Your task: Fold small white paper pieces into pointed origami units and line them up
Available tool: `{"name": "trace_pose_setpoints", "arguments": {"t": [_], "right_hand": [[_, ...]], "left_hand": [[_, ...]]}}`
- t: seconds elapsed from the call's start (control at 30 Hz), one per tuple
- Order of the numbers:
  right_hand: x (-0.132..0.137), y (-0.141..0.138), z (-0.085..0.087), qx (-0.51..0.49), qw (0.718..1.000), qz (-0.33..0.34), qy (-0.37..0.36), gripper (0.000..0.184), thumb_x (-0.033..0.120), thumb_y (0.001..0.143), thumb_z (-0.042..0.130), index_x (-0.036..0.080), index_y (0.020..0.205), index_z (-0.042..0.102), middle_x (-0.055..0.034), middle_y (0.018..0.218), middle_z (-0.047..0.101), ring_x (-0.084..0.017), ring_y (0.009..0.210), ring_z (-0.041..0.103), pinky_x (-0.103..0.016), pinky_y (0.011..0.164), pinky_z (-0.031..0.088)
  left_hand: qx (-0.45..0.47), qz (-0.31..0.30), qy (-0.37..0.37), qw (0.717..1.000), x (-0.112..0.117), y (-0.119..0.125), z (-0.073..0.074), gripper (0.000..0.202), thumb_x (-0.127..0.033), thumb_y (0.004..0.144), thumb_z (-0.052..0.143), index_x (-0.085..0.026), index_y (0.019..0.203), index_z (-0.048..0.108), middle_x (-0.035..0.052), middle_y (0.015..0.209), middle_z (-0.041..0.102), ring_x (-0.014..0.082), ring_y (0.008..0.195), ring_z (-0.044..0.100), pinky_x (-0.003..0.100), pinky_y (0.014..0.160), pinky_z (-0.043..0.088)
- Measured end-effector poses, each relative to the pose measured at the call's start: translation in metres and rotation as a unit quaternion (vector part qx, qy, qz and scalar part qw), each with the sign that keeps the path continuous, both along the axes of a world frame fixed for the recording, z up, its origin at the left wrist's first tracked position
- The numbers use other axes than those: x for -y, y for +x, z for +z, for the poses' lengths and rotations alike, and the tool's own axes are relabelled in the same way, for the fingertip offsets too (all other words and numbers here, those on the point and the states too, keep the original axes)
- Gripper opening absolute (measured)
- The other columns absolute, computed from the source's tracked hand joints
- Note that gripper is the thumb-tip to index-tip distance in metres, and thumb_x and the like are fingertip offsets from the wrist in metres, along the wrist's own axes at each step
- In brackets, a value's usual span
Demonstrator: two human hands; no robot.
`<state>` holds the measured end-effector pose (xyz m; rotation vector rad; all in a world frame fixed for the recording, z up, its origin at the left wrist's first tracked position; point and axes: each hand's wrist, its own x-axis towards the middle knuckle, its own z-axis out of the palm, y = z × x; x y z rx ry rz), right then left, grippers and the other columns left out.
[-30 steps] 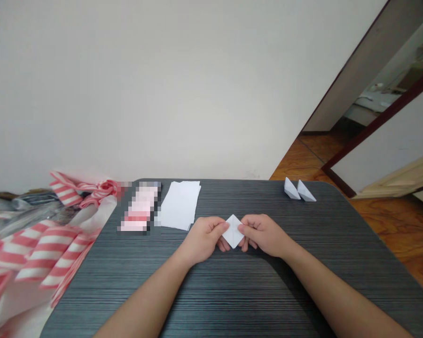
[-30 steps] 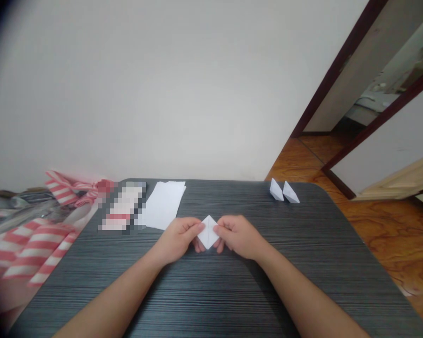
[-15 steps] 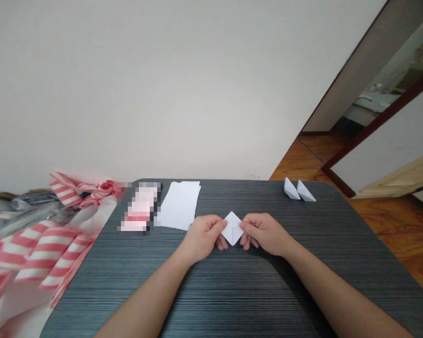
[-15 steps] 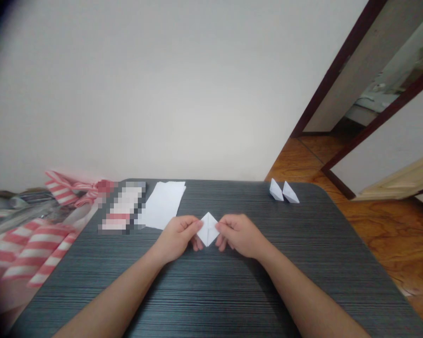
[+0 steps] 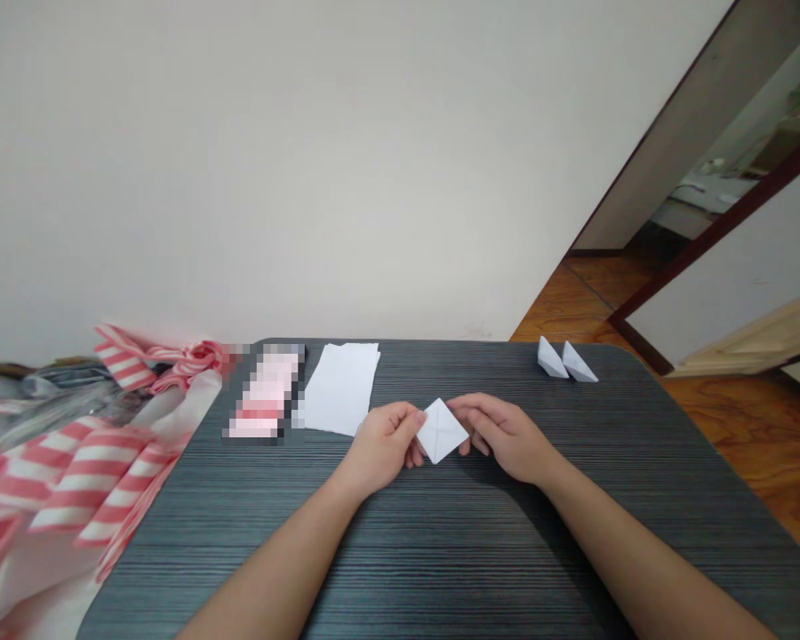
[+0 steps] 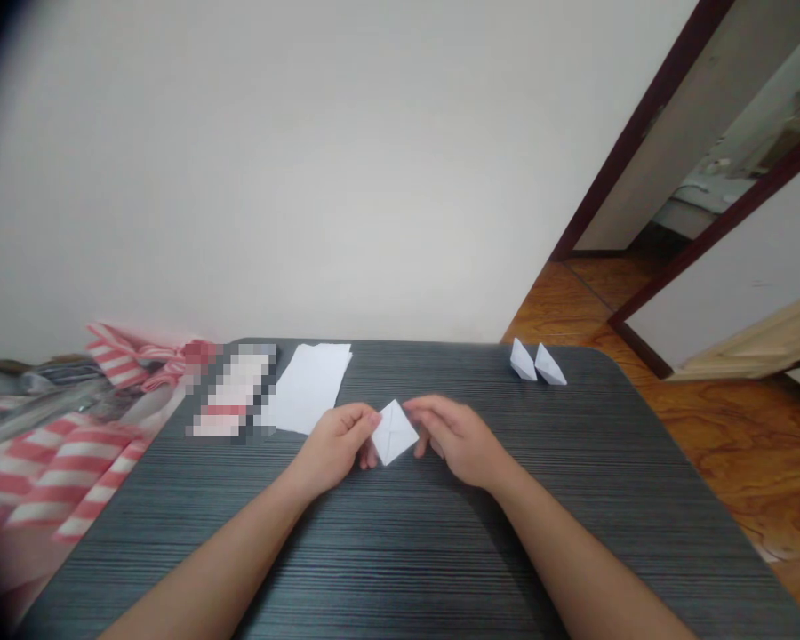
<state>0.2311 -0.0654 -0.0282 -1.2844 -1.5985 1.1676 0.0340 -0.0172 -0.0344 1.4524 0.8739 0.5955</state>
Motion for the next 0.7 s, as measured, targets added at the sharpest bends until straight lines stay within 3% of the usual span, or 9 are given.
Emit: {"name": "trace_pose_setpoints", "arguments": {"t": [0.1,0.2,0.33,0.47,0.57,0.7], "right_hand": [[-0.0005,-0.0002,0.0032,0.048,0.993,0.012,0.107,0.027,0.023,0.09,0.043,0.025,0.114,0.055,-0.008,0.119,0.057,-0.018,0.096,0.058,-0.032,0.075,0.048],[-0.0018,-0.0022,0.0058,0.072,0.983,0.05,0.163,0.019,0.019,0.087,0.048,0.024,0.1,0.061,-0.0063,0.127,0.05,-0.022,0.118,0.045,-0.038,0.093,0.039],[-0.0027,-0.0028,0.0066,0.072,0.983,0.042,0.161,0.011,0.02,0.087,0.049,0.021,0.084,0.06,-0.0075,0.112,0.058,-0.02,0.106,0.052,-0.036,0.091,0.04],[-0.0026,-0.0017,0.0075,0.107,0.986,0.022,0.13,0.015,0.022,0.09,0.045,0.02,0.088,0.06,-0.0049,0.084,0.062,-0.017,0.08,0.057,-0.031,0.075,0.044],[-0.0029,-0.0023,0.0078,0.13,0.982,0.05,0.124,0.022,0.023,0.091,0.042,0.02,0.098,0.062,-0.005,0.084,0.062,-0.017,0.078,0.056,-0.03,0.073,0.043],[-0.0031,-0.0043,0.003,0.14,0.983,0.045,0.109,0.027,0.025,0.087,0.048,0.022,0.112,0.058,-0.0051,0.09,0.064,-0.018,0.078,0.057,-0.03,0.071,0.043]], "left_hand": [[-0.005,-0.018,0.008,1.0,0.0017,0.0002,0.0053,0.032,-0.04,0.086,0.042,-0.016,0.068,0.052,-0.0014,0.052,0.057,0.0094,0.044,0.049,0.02,0.044,0.038],[-0.027,-0.04,0.035,0.998,0.0036,-0.0003,0.0102,0.031,-0.038,0.085,0.044,-0.016,0.065,0.053,-0.0023,0.051,0.054,0.0094,0.047,0.05,0.02,0.046,0.038],[-0.045,-0.057,0.064,0.995,0.0047,0.0,0.0112,0.027,-0.037,0.084,0.047,-0.015,0.077,0.061,-0.0004,0.059,0.057,0.0101,0.051,0.052,0.02,0.05,0.04],[-0.015,-0.051,0.025,0.998,0.0029,0.0003,0.0085,0.034,-0.04,0.087,0.04,-0.014,0.085,0.061,0.0014,0.06,0.058,0.0111,0.051,0.054,0.022,0.05,0.042],[0.017,-0.052,0.005,0.998,0.0021,-0.0008,0.0078,0.041,-0.043,0.089,0.035,-0.012,0.083,0.06,0.0021,0.058,0.057,0.0112,0.05,0.053,0.022,0.049,0.042],[-0.003,-0.066,0.011,0.998,0.0039,-0.0015,0.0076,0.032,-0.042,0.083,0.049,-0.013,0.082,0.062,0.0009,0.059,0.057,0.0103,0.051,0.052,0.02,0.049,0.04]]}}
